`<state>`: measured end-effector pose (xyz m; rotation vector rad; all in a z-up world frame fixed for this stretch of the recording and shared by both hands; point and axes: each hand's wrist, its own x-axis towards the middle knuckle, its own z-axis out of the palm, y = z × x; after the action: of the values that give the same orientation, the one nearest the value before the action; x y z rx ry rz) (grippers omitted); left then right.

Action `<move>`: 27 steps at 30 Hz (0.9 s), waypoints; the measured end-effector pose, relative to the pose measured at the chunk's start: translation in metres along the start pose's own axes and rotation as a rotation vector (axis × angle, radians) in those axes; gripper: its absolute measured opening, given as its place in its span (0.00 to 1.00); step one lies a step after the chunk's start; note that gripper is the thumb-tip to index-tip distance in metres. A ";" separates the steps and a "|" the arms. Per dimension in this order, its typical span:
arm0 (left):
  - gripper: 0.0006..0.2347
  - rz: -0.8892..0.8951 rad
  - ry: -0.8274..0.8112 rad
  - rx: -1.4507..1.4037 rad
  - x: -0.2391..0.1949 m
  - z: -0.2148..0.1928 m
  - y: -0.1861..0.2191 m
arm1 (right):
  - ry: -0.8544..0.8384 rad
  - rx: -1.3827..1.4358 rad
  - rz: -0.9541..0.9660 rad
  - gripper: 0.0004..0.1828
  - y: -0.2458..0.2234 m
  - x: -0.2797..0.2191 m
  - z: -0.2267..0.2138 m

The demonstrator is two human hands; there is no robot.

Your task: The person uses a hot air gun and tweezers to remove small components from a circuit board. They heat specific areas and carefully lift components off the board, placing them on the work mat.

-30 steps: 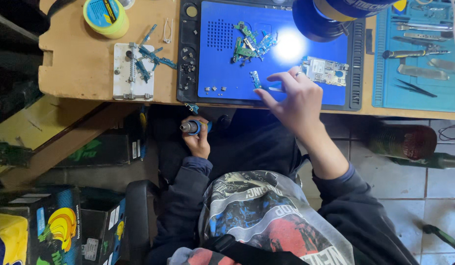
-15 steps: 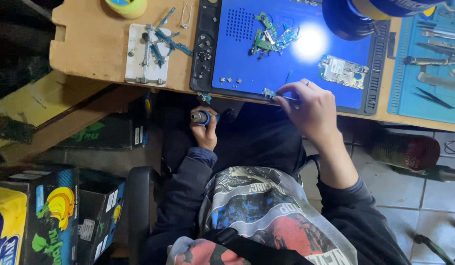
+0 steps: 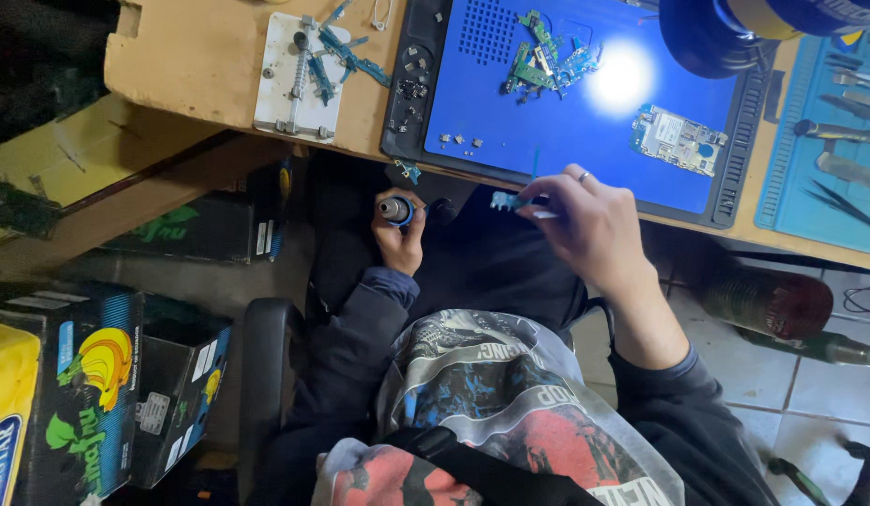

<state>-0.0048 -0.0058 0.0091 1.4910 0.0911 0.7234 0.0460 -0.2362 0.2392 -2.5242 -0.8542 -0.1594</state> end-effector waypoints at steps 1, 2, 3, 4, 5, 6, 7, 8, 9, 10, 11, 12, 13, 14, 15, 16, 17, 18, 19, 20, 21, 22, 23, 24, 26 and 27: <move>0.08 0.000 0.009 -0.010 0.001 0.000 0.001 | -0.022 0.021 -0.024 0.06 -0.007 0.000 0.000; 0.08 -0.001 0.013 -0.008 0.001 0.000 0.000 | -0.025 0.023 -0.027 0.06 -0.013 0.000 0.003; 0.07 0.006 0.000 0.000 0.000 -0.001 0.000 | -0.038 0.024 -0.064 0.07 -0.019 0.000 0.007; 0.07 0.012 -0.013 0.009 0.000 -0.001 -0.001 | -0.051 0.024 -0.102 0.08 -0.026 0.000 0.010; 0.07 0.012 -0.010 0.011 -0.001 -0.002 -0.003 | -0.053 0.026 -0.104 0.08 -0.031 0.001 0.012; 0.08 0.008 -0.015 0.009 -0.001 -0.002 -0.005 | -0.083 0.032 -0.125 0.09 -0.037 0.002 0.014; 0.08 0.005 -0.021 0.005 -0.002 -0.001 -0.007 | -0.112 0.035 -0.145 0.10 -0.042 0.003 0.015; 0.08 0.005 -0.018 0.006 -0.002 -0.002 -0.006 | -0.114 0.035 -0.147 0.10 -0.043 0.003 0.018; 0.09 0.011 -0.013 0.008 -0.002 -0.002 -0.006 | -0.115 0.037 -0.148 0.09 -0.044 0.004 0.021; 0.09 0.018 -0.008 0.011 -0.002 -0.002 -0.006 | -0.117 0.039 -0.150 0.09 -0.044 0.005 0.023; 0.09 0.018 -0.006 0.013 0.000 -0.002 -0.002 | -0.118 0.041 -0.152 0.09 -0.044 0.006 0.026; 0.08 0.019 -0.001 -0.006 0.001 -0.002 0.001 | -0.097 0.040 -0.155 0.09 -0.044 0.006 0.028; 0.08 0.020 0.002 -0.024 0.003 -0.002 0.005 | -0.075 0.039 -0.158 0.08 -0.043 0.006 0.030; 0.08 0.020 0.004 -0.023 0.003 -0.002 0.005 | -0.076 0.039 -0.160 0.08 -0.043 0.007 0.031; 0.08 0.034 0.000 0.000 0.003 -0.003 0.004 | -0.070 0.032 -0.159 0.08 -0.043 0.007 0.032; 0.08 0.049 -0.003 0.024 0.003 -0.003 0.004 | -0.064 0.024 -0.158 0.07 -0.043 0.007 0.032; 0.08 0.049 -0.002 0.022 0.003 -0.002 0.003 | -0.064 0.023 -0.158 0.07 -0.044 0.007 0.031; 0.08 0.055 -0.001 0.034 0.003 -0.002 0.002 | -0.063 0.010 -0.163 0.08 -0.044 0.008 0.030; 0.08 0.063 0.001 0.048 0.002 -0.003 0.001 | -0.062 -0.001 -0.168 0.09 -0.045 0.008 0.030; 0.08 0.063 0.002 0.048 0.003 -0.002 0.002 | -0.062 -0.001 -0.170 0.09 -0.046 0.008 0.029; 0.08 0.043 -0.005 0.034 0.003 -0.002 0.003 | -0.054 -0.005 -0.169 0.09 -0.047 0.007 0.029; 0.08 0.022 -0.011 0.021 0.003 -0.002 0.004 | -0.046 -0.010 -0.168 0.09 -0.047 0.007 0.029; 0.08 0.022 -0.012 0.021 0.002 -0.002 0.003 | -0.046 -0.010 -0.167 0.09 -0.047 0.007 0.028; 0.09 0.021 -0.013 0.018 0.002 -0.002 0.002 | -0.051 -0.020 -0.160 0.08 -0.047 0.007 0.028; 0.09 0.020 -0.015 0.014 0.000 -0.002 0.000 | -0.056 -0.030 -0.151 0.07 -0.045 0.008 0.027; 0.09 0.022 -0.012 0.009 0.000 -0.002 -0.001 | -0.057 -0.040 -0.152 0.07 -0.043 0.009 0.028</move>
<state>-0.0050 -0.0041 0.0081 1.5070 0.0684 0.7327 0.0257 -0.1882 0.2337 -2.5109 -1.0766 -0.1552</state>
